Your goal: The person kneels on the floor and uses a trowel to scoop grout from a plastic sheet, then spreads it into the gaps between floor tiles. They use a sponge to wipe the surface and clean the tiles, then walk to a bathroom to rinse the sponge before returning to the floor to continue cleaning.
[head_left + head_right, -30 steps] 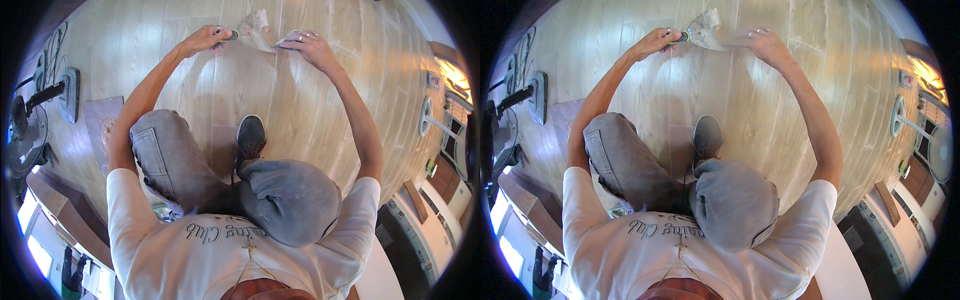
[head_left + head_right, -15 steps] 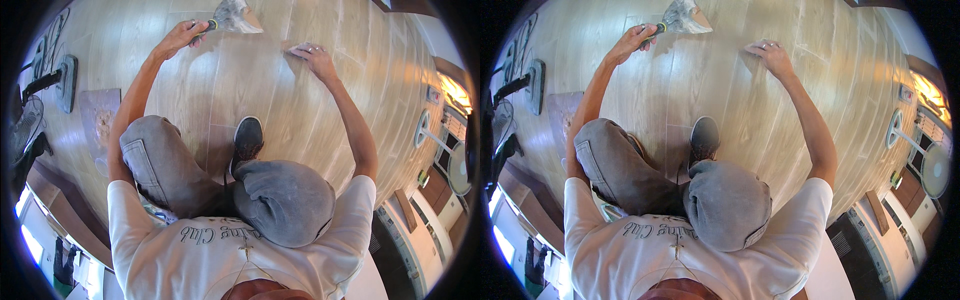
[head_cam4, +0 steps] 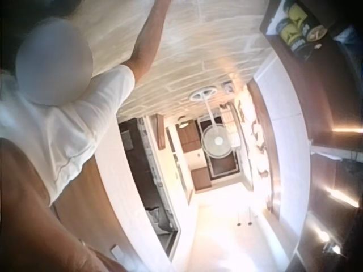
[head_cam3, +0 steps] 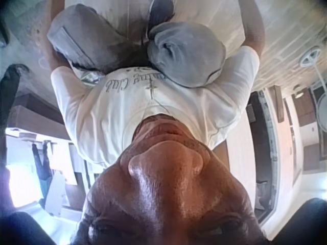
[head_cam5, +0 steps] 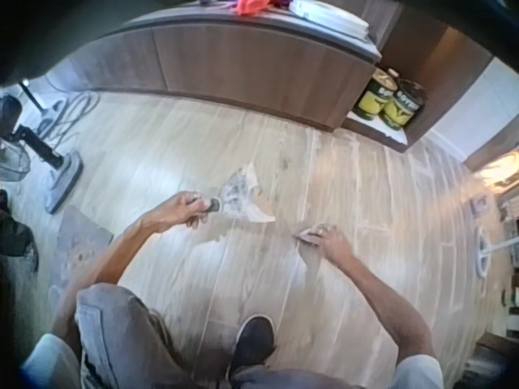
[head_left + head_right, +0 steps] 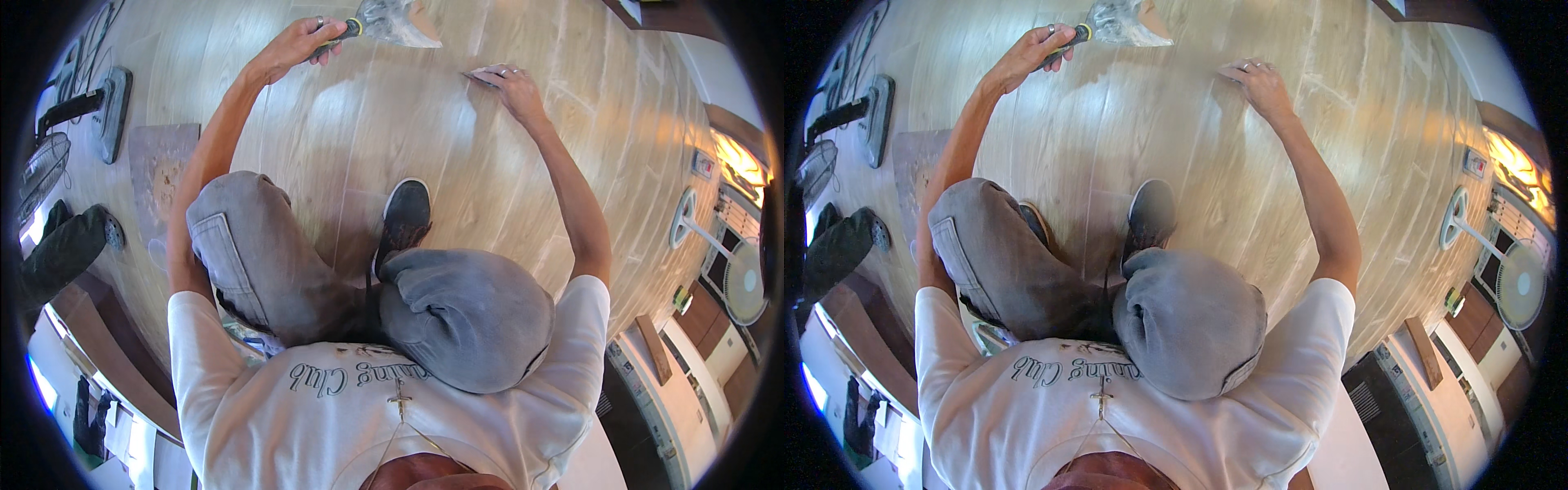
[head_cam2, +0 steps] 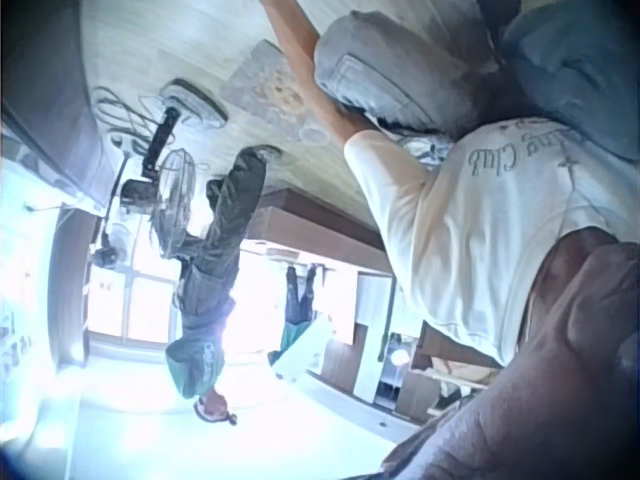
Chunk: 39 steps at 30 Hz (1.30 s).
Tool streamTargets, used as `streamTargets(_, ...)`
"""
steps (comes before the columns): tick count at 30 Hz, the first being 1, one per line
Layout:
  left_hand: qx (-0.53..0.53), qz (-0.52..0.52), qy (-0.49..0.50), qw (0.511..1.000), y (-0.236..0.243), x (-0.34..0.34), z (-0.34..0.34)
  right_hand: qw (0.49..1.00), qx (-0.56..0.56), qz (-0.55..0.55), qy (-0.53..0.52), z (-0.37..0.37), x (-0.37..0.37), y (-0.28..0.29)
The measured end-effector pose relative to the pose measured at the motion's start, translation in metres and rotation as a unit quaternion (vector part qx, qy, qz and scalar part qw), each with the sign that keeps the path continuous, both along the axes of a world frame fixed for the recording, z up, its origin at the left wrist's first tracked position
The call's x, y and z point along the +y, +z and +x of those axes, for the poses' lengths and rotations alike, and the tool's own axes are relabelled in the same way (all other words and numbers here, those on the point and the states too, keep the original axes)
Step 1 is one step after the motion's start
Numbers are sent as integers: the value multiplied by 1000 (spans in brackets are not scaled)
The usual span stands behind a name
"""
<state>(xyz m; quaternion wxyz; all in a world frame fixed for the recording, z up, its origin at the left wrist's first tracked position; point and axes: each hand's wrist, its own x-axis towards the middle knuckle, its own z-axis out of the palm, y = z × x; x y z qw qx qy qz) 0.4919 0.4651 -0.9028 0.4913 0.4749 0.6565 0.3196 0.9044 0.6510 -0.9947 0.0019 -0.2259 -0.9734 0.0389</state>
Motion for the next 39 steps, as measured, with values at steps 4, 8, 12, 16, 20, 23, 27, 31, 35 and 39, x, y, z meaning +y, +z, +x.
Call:
streamTargets(4, -5, 4, -3, 1000, 4, -3, -3, 999, -4, -21, 33, 15, -13, -11)
streamTargets(8, -20, 8, -2, 1000, 8, 0, 1, 999, -28, -2, 18, 10, 20, -16)
streamTargets(12, 2, 18, -12, 1000, 8, -1, 1, 998, -41, -14, -51, -15, 36, -17)
streamTargets(16, -6, 11, -14, 1000, 2, -4, -10, 998, -58, -8, 8, 8, -3, -16)
streamTargets(20, -3, 21, -11, 1000, 5, -2, -6, 994, -82, -61, 49, 22, -20, 0)
streamTargets(23, -15, 18, -17, 1000, 5, 1, -4, 998, -13, -56, -17, 6, -26, 3)
streamTargets(27, 17, 24, -20, 999, 5, 0, -1, 999, 42, -22, 16, 19, -45, -9)
streamTargets(31, 12, 39, -19, 999, 6, -2, -4, 998, -19, -47, 26, 24, -40, 1)
streamTargets(35, 9, 40, -25, 999, 16, -6, 0, 999, 23, -43, -23, 17, -59, -1)
streamTargets(39, -112, -10, -15, 994, 4, -3, -11, 995, -24, -94, -13, 21, -74, 2)
